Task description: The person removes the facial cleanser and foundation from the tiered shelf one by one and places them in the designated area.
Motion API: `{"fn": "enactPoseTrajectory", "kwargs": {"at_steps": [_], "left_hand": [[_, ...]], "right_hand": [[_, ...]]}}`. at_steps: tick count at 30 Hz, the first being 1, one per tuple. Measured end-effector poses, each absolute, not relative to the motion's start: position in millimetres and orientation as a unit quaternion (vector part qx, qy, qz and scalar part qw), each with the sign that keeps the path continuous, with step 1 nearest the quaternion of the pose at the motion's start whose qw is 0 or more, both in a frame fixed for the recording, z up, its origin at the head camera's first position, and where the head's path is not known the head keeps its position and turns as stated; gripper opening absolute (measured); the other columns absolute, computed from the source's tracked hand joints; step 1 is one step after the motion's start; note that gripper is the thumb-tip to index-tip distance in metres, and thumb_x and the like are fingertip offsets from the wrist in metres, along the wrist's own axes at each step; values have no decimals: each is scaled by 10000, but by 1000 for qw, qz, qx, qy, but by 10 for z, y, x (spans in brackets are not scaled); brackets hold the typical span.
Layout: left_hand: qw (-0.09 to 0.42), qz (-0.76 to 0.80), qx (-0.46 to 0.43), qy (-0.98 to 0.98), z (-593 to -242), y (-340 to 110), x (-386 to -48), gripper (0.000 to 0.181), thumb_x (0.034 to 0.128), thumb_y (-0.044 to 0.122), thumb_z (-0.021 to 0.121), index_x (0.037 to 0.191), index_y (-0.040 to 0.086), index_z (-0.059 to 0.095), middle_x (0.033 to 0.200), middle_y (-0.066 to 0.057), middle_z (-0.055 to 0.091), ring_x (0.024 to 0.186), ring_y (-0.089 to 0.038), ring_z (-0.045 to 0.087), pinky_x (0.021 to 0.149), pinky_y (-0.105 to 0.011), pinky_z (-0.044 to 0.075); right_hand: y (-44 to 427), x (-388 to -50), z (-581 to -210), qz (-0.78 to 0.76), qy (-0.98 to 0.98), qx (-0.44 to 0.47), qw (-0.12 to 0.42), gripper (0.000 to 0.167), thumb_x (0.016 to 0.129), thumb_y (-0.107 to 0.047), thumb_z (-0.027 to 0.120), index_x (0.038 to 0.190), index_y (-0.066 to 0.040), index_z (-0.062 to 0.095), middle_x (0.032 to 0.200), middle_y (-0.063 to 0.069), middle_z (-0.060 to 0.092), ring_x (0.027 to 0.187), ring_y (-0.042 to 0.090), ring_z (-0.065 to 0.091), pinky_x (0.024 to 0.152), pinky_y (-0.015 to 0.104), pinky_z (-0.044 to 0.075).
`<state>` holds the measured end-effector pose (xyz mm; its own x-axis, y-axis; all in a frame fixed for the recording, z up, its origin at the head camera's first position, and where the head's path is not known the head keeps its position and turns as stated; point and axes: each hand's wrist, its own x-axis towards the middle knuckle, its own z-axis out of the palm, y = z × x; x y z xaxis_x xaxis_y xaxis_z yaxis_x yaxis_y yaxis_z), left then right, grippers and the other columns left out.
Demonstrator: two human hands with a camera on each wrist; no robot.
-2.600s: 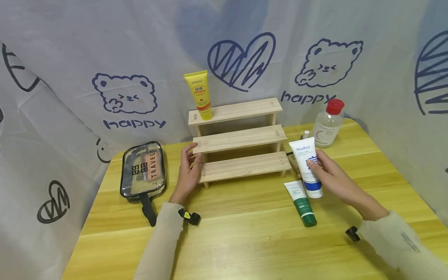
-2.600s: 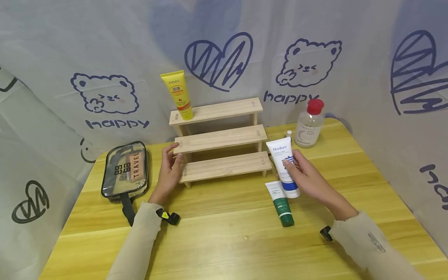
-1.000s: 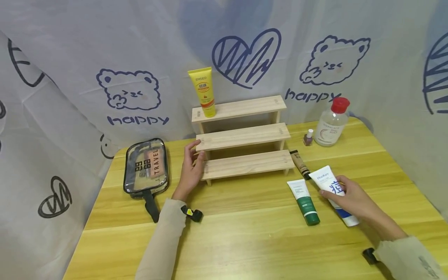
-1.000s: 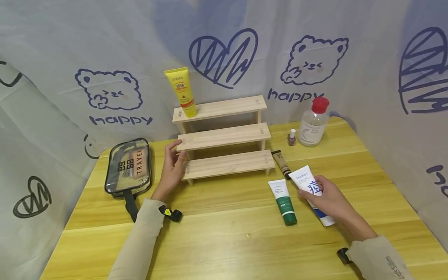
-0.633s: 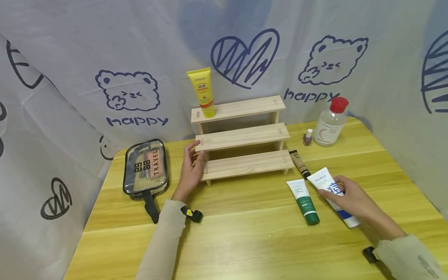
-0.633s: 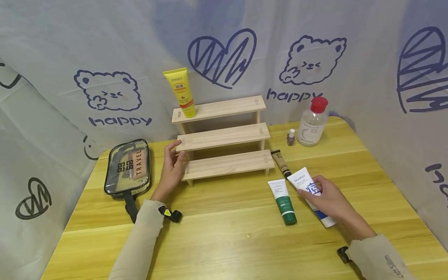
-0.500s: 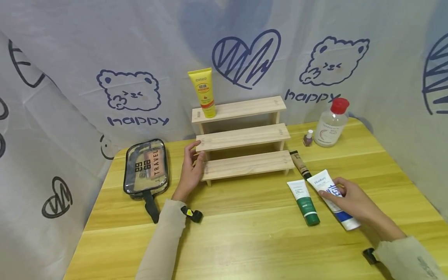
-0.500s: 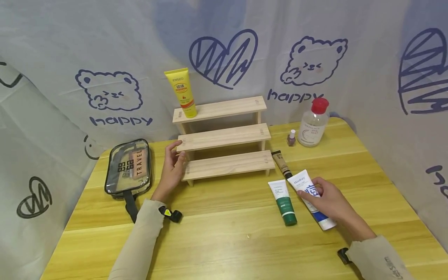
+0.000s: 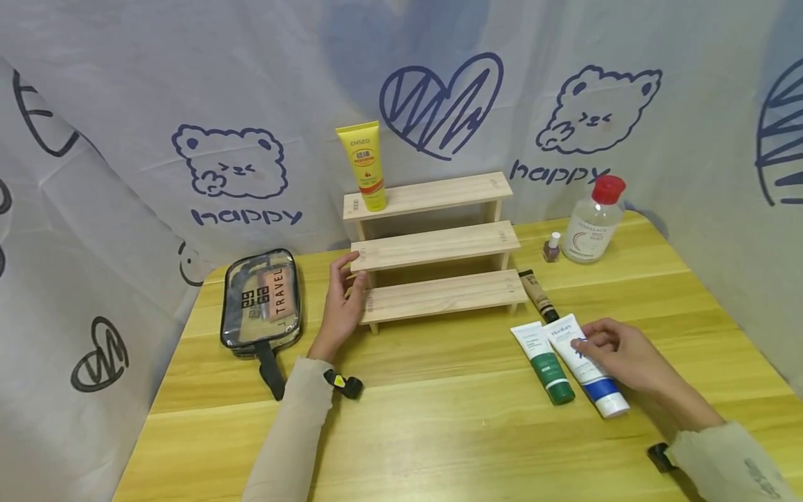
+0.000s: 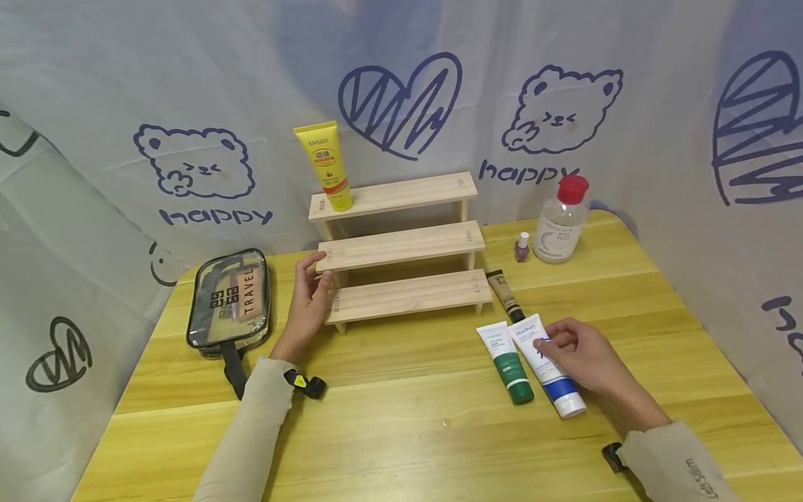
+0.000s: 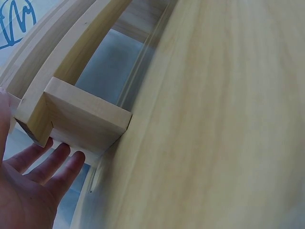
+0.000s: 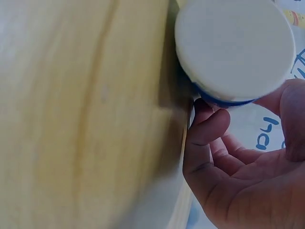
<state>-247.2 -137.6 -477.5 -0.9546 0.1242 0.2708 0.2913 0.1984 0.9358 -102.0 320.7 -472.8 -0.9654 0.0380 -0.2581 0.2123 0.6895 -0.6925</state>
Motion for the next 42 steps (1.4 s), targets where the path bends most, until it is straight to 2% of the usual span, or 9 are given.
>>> {"fn": "enactPoseTrajectory", "kwargs": {"at_steps": [7, 16, 20, 28, 34, 38, 42], "left_hand": [[63, -617, -131, -774, -4772, -1385, -2462, 462, 1176, 129, 474, 1619, 71, 356, 1458, -360, 539, 1412, -530, 559, 1169, -652, 433], [62, -620, -125, -772, -5026, -1458, -2626, 472, 1179, 169, 490, 1633, 149, 363, 1471, -342, 529, 1433, -528, 542, 1172, -670, 428], [68, -618, -131, -772, -5049, -1479, -2635, 471, 1177, 202, 508, 1629, 191, 375, 1458, -310, 553, 1422, -498, 566, 1157, -658, 448], [76, -608, -140, -778, -5038, -1497, -2618, 439, 1177, 258, 518, 1600, 215, 409, 1412, -272, 586, 1389, -456, 603, 1119, -622, 486], [78, -606, -146, -778, -5025, -1487, -2625, 450, 1178, 242, 513, 1611, 197, 397, 1371, -289, 596, 1382, -460, 611, 1121, -614, 490], [80, -608, -150, -775, -5026, -1474, -2632, 440, 1176, 222, 517, 1600, 185, 408, 1348, -301, 606, 1371, -469, 618, 1123, -616, 488], [79, -613, -149, -771, -5012, -1458, -2628, 434, 1173, 209, 523, 1593, 193, 413, 1371, -284, 603, 1366, -459, 615, 1125, -613, 484]], "right_hand": [[3178, -1016, -4732, -385, 914, 72, 109, 608, 1127, -385, 617, 1475, 99, 498, 1191, 222, 708, 964, 232, 632, 746, 257, 517], [3148, -1055, -4732, -396, 908, 77, 109, 609, 1132, -362, 609, 1499, 97, 449, 1229, 262, 673, 989, 267, 636, 712, 267, 535], [3162, -1084, -4674, -391, 910, 81, 116, 614, 1135, -386, 594, 1499, 86, 448, 1248, 266, 668, 1006, 270, 653, 732, 288, 547], [3182, -1182, -4476, -397, 911, 61, 96, 645, 1146, -385, 570, 1534, 106, 416, 1299, 328, 636, 970, 284, 655, 676, 300, 572], [3062, -1295, -4279, -394, 916, 33, 66, 602, 1134, -379, 598, 1518, 64, 464, 1304, 317, 651, 969, 298, 665, 680, 283, 553], [2932, -1396, -4146, -402, 914, 14, 56, 554, 1128, -366, 612, 1517, 10, 495, 1332, 281, 656, 1056, 331, 679, 715, 273, 563], [2795, -1498, -4034, -431, 901, -25, 36, 477, 1130, -290, 620, 1512, -24, 515, 1335, 213, 665, 1141, 326, 672, 784, 250, 602]]}}
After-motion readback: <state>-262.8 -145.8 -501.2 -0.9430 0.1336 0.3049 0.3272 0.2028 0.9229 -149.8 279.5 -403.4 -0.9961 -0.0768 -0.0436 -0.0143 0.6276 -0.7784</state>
